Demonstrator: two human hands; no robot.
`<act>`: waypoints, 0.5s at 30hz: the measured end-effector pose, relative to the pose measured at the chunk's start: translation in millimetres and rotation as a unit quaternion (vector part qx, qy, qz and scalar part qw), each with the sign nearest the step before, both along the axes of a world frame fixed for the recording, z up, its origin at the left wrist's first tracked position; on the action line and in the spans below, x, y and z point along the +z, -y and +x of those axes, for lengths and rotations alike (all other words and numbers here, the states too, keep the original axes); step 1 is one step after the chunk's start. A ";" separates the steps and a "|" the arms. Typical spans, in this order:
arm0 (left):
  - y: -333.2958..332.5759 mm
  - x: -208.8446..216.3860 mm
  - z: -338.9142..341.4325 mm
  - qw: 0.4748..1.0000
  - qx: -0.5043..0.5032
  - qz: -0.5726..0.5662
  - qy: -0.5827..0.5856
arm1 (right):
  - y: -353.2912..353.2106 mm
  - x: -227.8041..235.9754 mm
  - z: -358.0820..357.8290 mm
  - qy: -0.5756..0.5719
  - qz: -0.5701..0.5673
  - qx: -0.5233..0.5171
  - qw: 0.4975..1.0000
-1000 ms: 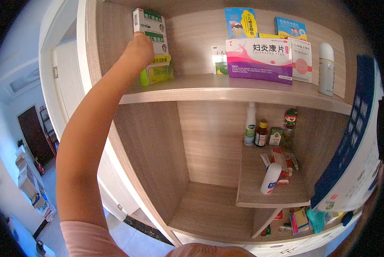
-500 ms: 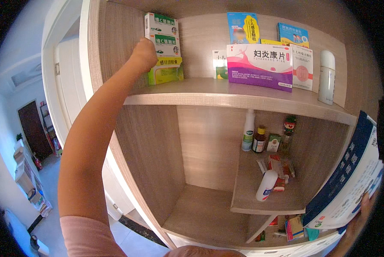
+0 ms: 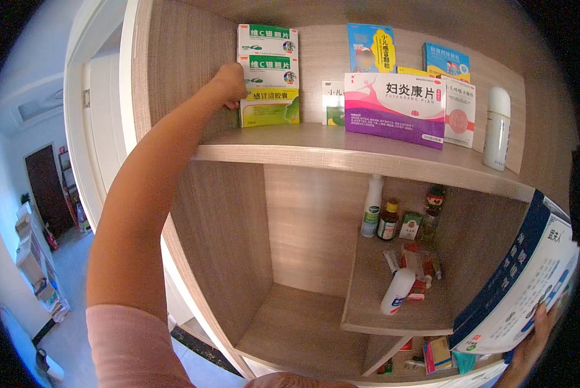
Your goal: The person organizes a wooden shelving unit by moving various items such as bottles, boxes, and tubes. They wipe the shelves with a cloth and rearrange the items into neat rows and stacks. The person handles multiple objects, including medicine boxes and spray bottles, to tidy the storage space.
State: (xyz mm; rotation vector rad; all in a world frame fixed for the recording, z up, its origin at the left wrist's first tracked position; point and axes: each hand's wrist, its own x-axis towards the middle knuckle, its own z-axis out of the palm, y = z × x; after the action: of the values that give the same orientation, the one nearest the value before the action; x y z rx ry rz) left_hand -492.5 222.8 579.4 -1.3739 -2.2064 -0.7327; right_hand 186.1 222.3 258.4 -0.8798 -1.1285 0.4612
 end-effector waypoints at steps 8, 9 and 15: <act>-15.0 4.7 -5.9 0.995 0.035 -0.062 -0.072 | 2.1 -3.9 -13.7 -0.024 -0.002 0.030 0.999; -15.1 5.5 -8.6 0.993 0.023 -0.087 -0.076 | 0.9 -3.5 -12.2 -0.026 0.002 0.029 0.999; -26.7 6.6 -25.5 0.996 -0.031 -0.071 0.046 | -1.8 -5.6 -12.3 -0.030 0.015 0.031 0.999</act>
State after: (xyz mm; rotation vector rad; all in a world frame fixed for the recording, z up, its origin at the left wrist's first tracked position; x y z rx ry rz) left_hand -518.0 249.4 585.9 -1.5124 -2.3347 -0.6850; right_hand 173.8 224.2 252.8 -0.8013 -1.1069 0.5171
